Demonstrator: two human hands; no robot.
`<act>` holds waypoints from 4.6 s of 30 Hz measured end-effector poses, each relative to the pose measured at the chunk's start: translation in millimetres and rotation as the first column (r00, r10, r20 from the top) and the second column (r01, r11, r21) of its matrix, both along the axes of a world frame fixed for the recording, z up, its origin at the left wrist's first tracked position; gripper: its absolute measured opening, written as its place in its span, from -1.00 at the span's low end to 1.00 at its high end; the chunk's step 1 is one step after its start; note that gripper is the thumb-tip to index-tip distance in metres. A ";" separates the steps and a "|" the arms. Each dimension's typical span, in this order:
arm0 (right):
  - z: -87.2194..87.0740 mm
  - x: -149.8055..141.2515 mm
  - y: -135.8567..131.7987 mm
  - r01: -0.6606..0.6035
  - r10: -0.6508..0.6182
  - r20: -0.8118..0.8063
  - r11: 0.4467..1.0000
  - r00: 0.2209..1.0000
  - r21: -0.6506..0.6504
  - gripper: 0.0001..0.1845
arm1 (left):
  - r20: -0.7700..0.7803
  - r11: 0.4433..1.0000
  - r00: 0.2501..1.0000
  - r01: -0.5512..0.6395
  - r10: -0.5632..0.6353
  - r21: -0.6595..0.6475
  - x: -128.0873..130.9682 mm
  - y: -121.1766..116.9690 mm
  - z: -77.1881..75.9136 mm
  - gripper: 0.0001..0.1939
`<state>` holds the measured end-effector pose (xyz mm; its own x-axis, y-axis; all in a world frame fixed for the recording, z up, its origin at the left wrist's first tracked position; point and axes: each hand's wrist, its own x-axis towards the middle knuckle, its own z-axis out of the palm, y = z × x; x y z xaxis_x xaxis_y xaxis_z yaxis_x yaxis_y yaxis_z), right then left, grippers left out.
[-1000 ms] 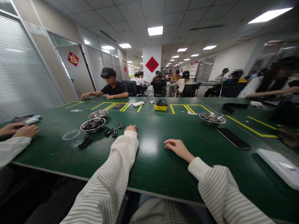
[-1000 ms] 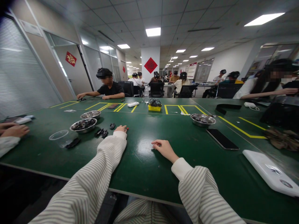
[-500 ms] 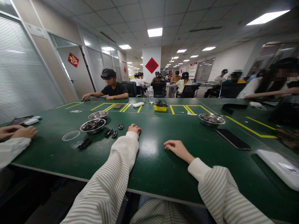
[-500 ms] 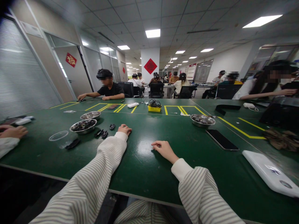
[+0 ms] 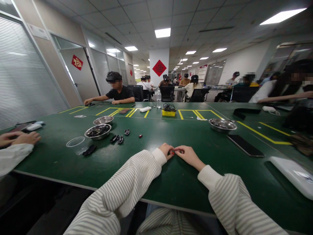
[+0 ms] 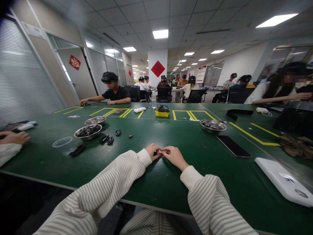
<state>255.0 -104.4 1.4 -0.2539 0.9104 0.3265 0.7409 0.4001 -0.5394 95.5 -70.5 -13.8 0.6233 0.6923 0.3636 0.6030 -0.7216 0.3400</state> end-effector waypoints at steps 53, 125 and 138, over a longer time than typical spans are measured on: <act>-6.0 -6.9 3.7 -0.211 0.049 -0.558 0.950 0.828 -0.230 -0.74 | 0.172 0.991 0.983 0.036 -0.058 0.126 -5.7 -6.4 8.1 -0.86; 3.6 -4.2 -6.3 -0.139 0.111 -0.435 0.990 0.893 -0.034 -0.77 | 0.132 0.958 0.983 0.088 -0.127 0.273 -20.5 1.6 4.2 -0.73; 4.7 -5.9 -6.1 -0.066 0.060 -0.188 0.997 0.980 -0.025 -0.83 | -0.016 0.946 0.990 0.139 -0.140 0.291 -19.4 2.6 4.6 -0.76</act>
<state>249.1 -110.5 6.1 -0.2484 0.9050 0.3453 0.5995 0.4237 -0.6790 76.1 -67.9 -9.2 0.7038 0.4621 0.5395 0.4882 -0.8664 0.1053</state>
